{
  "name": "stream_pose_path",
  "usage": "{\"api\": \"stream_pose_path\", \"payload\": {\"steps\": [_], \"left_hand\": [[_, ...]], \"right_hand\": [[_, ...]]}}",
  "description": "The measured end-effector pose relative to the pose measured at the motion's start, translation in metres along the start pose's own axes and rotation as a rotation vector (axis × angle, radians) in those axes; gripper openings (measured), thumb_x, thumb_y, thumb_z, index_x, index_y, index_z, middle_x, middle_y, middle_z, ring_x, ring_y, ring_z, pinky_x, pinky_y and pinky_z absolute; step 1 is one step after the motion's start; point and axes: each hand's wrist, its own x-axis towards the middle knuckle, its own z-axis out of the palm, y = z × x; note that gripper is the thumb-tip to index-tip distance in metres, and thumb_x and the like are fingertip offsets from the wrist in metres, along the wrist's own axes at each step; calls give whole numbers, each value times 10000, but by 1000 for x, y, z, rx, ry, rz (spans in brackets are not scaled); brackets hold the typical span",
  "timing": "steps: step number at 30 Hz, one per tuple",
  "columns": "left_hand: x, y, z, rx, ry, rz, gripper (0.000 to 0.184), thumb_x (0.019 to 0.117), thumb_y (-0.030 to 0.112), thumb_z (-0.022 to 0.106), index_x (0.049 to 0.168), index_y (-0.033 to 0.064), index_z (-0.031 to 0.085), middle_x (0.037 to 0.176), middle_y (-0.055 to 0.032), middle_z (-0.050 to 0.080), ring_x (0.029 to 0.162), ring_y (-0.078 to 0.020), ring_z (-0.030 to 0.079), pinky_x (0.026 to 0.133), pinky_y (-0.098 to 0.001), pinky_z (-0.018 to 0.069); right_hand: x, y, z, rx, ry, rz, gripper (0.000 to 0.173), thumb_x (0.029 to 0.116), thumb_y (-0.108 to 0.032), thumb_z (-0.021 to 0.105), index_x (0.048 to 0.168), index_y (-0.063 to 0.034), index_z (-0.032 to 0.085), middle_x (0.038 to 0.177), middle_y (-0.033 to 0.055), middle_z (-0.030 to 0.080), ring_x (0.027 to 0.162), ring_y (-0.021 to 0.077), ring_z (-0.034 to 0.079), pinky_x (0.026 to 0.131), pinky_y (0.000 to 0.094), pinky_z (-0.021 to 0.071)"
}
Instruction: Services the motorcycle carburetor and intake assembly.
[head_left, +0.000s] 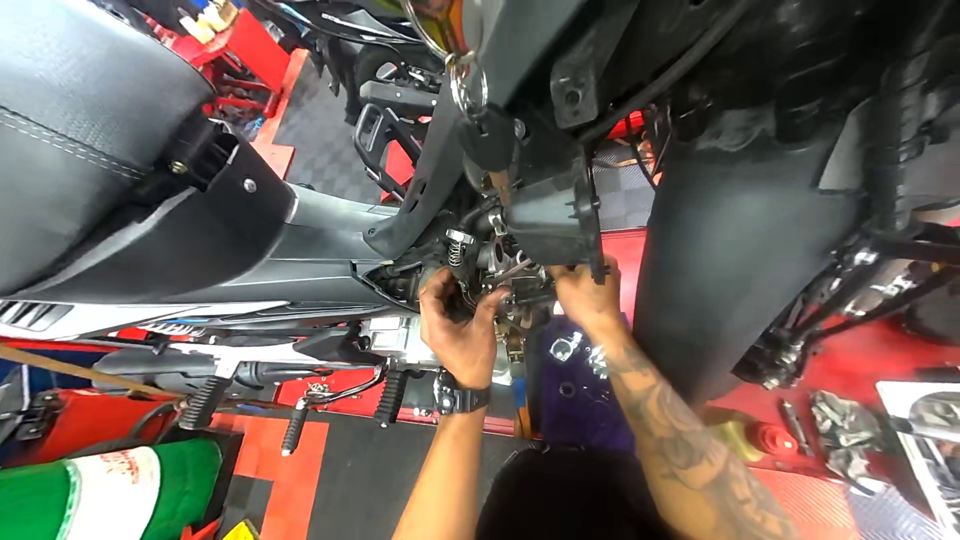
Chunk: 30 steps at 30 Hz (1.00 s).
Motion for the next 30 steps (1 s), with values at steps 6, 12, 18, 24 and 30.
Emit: {"api": "stream_pose_path", "payload": {"steps": [6,12,18,24,30], "left_hand": [[6,-2,0,32,-1,68,719,686,202,963,1268,23,581,1221,-92,670,1098,-180,670,956,-363,585],[9,-4,1,33,0,110,705,696,215,960,1264,31,585,1219,-97,669,1089,-185,673,943,-364,591],[10,-5,1,39,1,125,680,700,238,958,1232,27,591,1187,-99,667,1069,-187,667,908,-354,589],[7,0,0,90,71,61,553,669,279,969,981,125,539,913,17,562,823,-79,569,746,-250,511],[-7,27,7,38,-6,-287,263,837,283,864,839,111,664,646,44,617,518,-55,572,484,-234,514]], "right_hand": [[0,1,0,-1,8,-5,261,837,-212,772,1065,-98,717,1008,78,728,968,229,699,841,529,555],[1,4,1,4,1,-14,278,820,-225,775,1062,-102,716,994,72,727,959,224,699,832,530,554],[0,5,1,13,-2,-5,268,802,-213,772,1047,-116,721,980,63,732,944,223,701,806,538,552],[1,11,4,29,-8,-11,262,818,-233,754,1051,-119,718,991,61,726,961,229,694,815,549,548],[2,13,6,73,-27,5,232,862,-204,740,1071,-110,705,997,63,717,934,216,698,813,535,566]]}}
